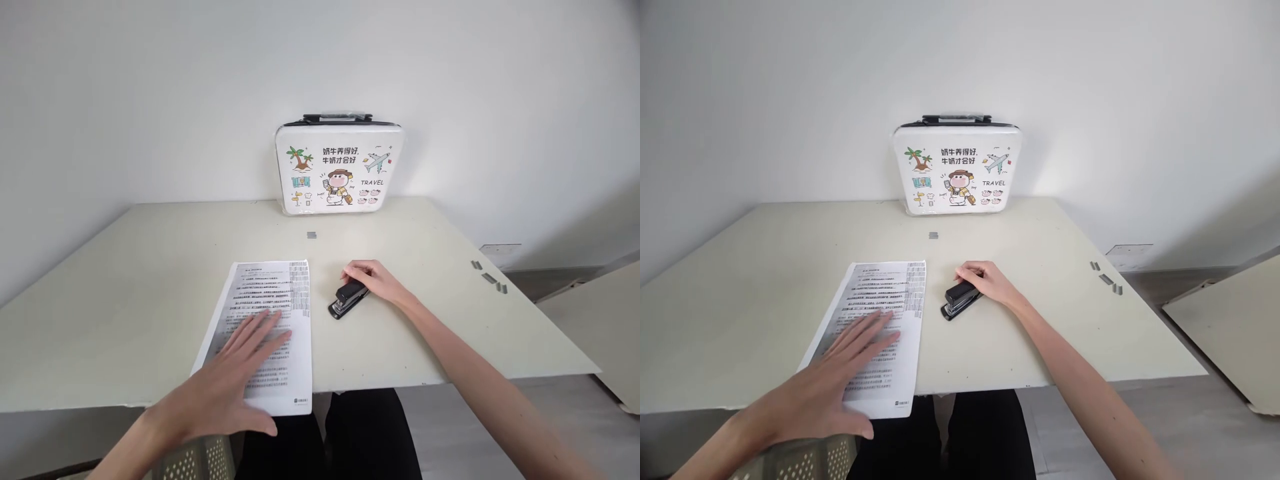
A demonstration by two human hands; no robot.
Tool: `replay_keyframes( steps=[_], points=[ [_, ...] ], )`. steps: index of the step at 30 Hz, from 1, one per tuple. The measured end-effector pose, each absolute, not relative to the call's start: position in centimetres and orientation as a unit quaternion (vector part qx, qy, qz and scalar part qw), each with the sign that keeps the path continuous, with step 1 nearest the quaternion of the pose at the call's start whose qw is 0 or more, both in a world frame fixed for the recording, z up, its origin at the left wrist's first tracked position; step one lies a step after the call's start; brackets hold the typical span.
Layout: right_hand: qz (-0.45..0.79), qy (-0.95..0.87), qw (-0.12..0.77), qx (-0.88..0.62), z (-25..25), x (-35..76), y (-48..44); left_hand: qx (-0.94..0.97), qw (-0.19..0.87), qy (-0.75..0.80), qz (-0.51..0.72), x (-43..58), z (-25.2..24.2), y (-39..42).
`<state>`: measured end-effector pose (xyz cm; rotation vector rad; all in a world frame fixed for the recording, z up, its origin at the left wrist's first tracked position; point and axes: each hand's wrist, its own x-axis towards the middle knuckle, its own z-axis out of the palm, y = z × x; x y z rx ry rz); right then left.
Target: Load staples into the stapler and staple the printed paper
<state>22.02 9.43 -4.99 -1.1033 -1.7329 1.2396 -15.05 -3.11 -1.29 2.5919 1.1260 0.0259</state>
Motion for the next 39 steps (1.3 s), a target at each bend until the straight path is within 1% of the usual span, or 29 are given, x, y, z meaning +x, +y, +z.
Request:
replay_keyframes(
  steps=[4,8,11,16,22,24,27,31,35,39],
  points=[
    [0.467,-0.662,0.385,-0.442,-5.0,21.6,8.7,0.915,0.123,0.382,0.035,-13.7,-2.6,-5.6],
    [0.444,-0.643,0.403,-0.476,-5.1,21.2,7.7,0.911,0.085,0.396,0.080,-11.3,-3.5,-6.6],
    [0.433,-0.634,0.411,-0.492,-5.2,21.0,7.1,0.907,0.077,0.402,0.095,-9.9,-3.8,-7.0],
    [0.398,-0.637,0.420,-0.509,-5.3,20.7,6.4,0.909,0.104,0.393,0.091,-8.3,-3.8,-7.2],
    [0.387,-0.641,0.409,-0.522,-4.8,21.2,5.4,0.908,0.179,0.372,0.065,-8.1,-3.2,-6.6],
    [0.382,-0.649,0.395,-0.526,-4.2,21.3,5.4,0.903,0.188,0.379,0.071,-8.2,-2.7,-5.4],
    [0.345,-0.684,0.365,-0.529,-2.7,20.6,6.0,0.888,0.165,0.415,0.108,-7.5,-2.5,-2.4],
    [0.277,-0.752,0.262,-0.537,-0.6,18.2,6.7,0.886,0.144,0.424,0.121,-5.5,-3.3,1.8],
    [0.252,-0.777,0.152,-0.557,0.6,16.4,6.3,0.895,0.143,0.407,0.112,-3.9,-4.5,3.5],
    [0.244,-0.778,0.108,-0.569,0.9,15.9,5.9,0.895,0.139,0.407,0.120,-3.5,-5.1,3.5]
  ],
)
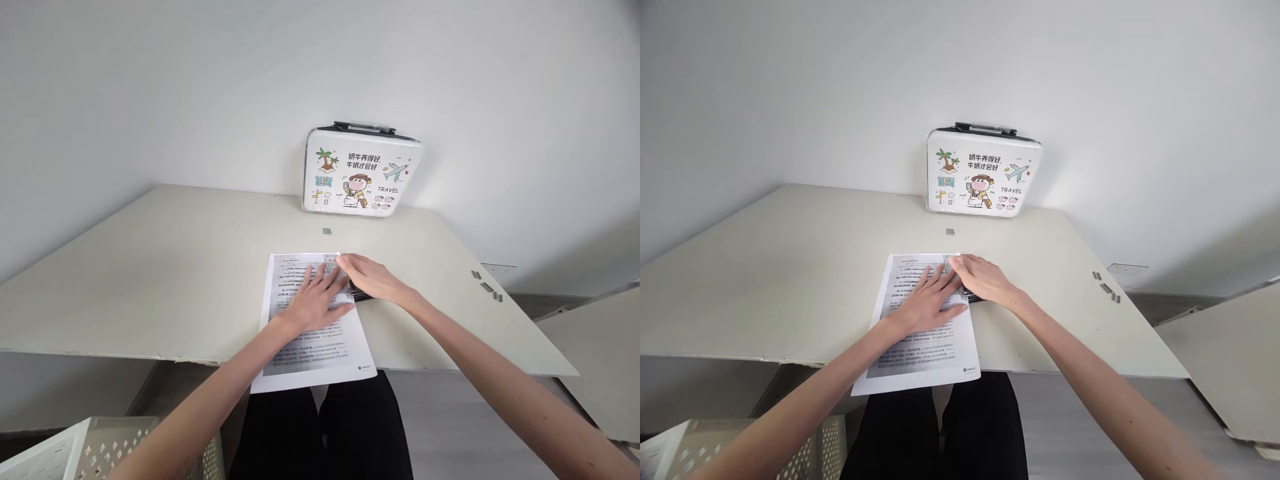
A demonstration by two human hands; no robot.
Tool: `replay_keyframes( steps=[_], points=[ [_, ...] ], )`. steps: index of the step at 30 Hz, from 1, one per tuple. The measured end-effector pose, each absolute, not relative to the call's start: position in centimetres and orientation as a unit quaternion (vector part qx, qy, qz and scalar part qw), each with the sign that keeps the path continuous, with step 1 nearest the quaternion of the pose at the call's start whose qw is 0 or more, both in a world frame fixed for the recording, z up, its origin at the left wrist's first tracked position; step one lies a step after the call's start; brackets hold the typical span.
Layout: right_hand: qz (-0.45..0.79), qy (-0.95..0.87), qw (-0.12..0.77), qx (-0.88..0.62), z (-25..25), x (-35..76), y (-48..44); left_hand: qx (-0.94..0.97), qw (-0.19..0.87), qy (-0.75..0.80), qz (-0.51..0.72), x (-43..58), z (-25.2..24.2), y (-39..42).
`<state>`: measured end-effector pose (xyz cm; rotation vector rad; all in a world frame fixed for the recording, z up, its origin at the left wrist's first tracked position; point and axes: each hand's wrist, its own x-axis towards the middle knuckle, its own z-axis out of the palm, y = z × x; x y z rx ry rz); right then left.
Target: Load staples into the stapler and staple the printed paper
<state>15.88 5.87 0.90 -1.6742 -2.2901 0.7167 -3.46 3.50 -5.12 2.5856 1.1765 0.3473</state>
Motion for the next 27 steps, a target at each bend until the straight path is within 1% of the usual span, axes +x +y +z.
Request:
replay_keyframes(
  steps=[14,22,27],
  points=[
    [0.212,-0.780,0.063,-0.585,0.5,15.0,5.8,0.889,0.142,0.413,0.136,-3.0,-6.0,3.6],
    [0.210,-0.775,0.095,-0.588,-0.4,15.0,5.9,0.887,0.144,0.414,0.143,-3.0,-6.4,3.7],
    [0.206,-0.774,0.098,-0.590,-0.5,14.9,5.9,0.888,0.140,0.414,0.144,-2.9,-6.6,3.8]
  ],
)
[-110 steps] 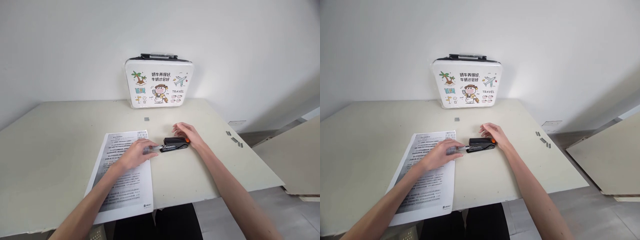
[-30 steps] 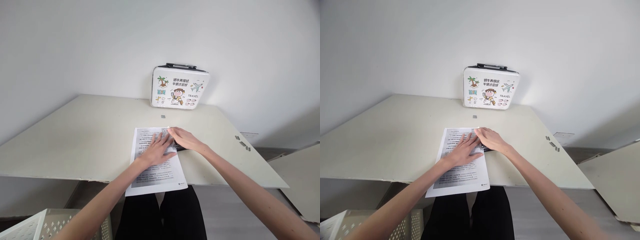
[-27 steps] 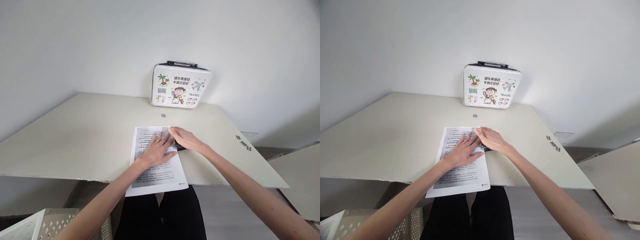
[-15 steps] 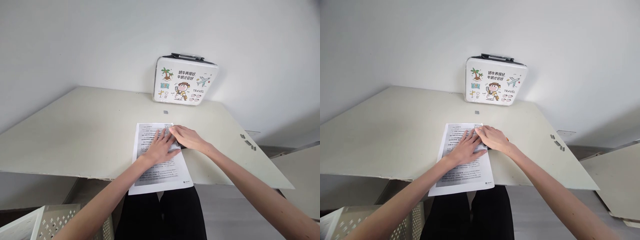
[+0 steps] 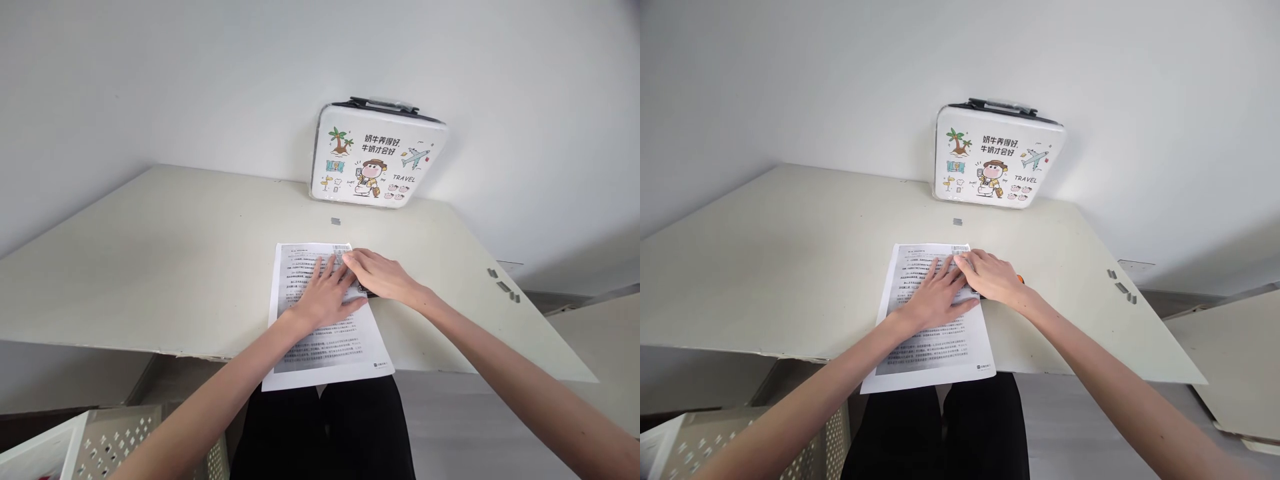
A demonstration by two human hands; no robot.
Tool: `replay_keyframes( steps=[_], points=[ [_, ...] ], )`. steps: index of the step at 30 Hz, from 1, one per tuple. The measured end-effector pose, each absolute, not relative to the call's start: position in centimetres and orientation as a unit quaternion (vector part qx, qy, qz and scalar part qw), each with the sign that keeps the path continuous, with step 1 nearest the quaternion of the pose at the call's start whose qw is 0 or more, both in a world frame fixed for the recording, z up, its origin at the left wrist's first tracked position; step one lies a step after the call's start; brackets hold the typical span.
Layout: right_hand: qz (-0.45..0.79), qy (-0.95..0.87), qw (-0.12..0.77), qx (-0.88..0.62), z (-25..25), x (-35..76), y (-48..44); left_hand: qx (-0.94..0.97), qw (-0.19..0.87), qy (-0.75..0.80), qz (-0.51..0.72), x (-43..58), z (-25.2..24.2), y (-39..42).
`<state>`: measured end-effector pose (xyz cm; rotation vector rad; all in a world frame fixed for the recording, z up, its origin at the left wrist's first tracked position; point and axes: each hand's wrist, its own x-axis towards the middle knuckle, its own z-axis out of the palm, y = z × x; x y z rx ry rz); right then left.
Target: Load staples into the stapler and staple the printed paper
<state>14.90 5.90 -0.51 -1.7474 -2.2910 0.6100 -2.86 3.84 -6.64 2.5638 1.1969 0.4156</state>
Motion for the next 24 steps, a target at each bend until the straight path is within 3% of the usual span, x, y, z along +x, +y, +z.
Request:
replay_keyframes(
  steps=[15,24],
  points=[
    [0.192,-0.762,0.081,-0.614,-0.6,14.2,5.7,0.884,0.132,0.422,0.152,-2.6,-6.7,3.6],
    [0.041,-0.800,0.073,-0.595,-3.2,13.2,5.7,0.885,0.117,0.422,0.157,-2.7,-7.0,3.6]
  ],
)
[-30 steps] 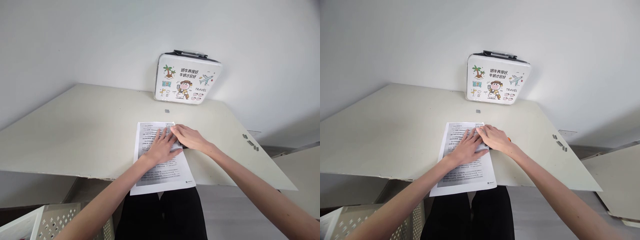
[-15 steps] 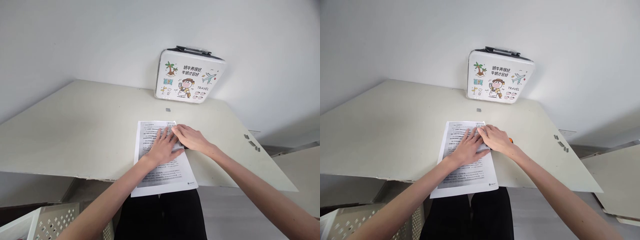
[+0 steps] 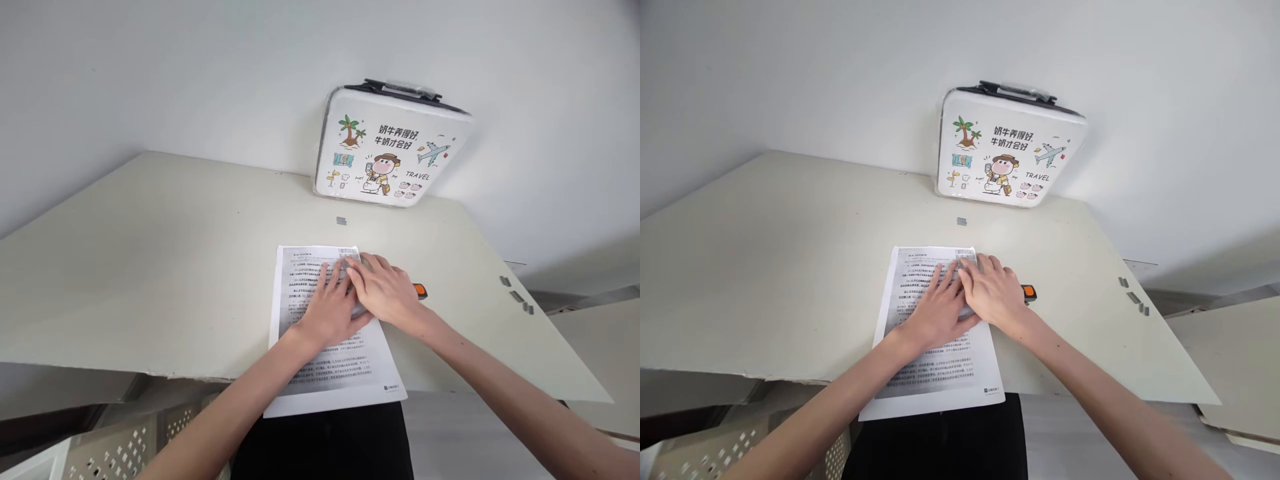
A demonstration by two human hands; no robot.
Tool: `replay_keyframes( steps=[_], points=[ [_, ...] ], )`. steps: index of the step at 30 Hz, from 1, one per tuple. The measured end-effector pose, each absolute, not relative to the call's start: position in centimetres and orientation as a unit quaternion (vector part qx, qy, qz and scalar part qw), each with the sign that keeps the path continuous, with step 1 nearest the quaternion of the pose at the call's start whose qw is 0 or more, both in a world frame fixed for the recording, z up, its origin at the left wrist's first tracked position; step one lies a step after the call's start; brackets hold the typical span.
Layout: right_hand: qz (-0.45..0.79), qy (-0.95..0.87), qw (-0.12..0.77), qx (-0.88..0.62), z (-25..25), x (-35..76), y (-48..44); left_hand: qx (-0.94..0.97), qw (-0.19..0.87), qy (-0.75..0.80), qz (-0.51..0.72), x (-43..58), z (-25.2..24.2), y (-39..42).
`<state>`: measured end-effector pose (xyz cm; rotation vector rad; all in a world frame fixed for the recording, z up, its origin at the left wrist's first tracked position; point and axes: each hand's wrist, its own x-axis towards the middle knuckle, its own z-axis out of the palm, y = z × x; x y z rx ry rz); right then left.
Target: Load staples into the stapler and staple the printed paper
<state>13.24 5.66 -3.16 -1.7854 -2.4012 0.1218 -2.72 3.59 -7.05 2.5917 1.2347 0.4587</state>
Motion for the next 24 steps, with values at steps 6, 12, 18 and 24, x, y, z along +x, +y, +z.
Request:
replay_keyframes(
  steps=[6,12,18,24],
  points=[
    [0.015,-0.806,0.058,-0.589,-3.2,12.8,5.7,0.888,0.115,0.421,0.146,-2.9,-7.0,3.7],
    [0.102,-0.756,0.211,-0.611,-1.2,14.2,4.8,0.883,0.132,0.424,0.155,-3.6,-6.6,3.3],
    [0.089,-0.785,0.296,-0.537,-2.5,17.6,1.4,0.886,0.136,0.430,0.108,-5.4,-5.3,3.0],
    [0.091,-0.779,0.273,-0.557,-4.7,22.8,-0.8,0.891,0.115,0.426,0.103,-10.1,-3.5,1.7]
  ],
)
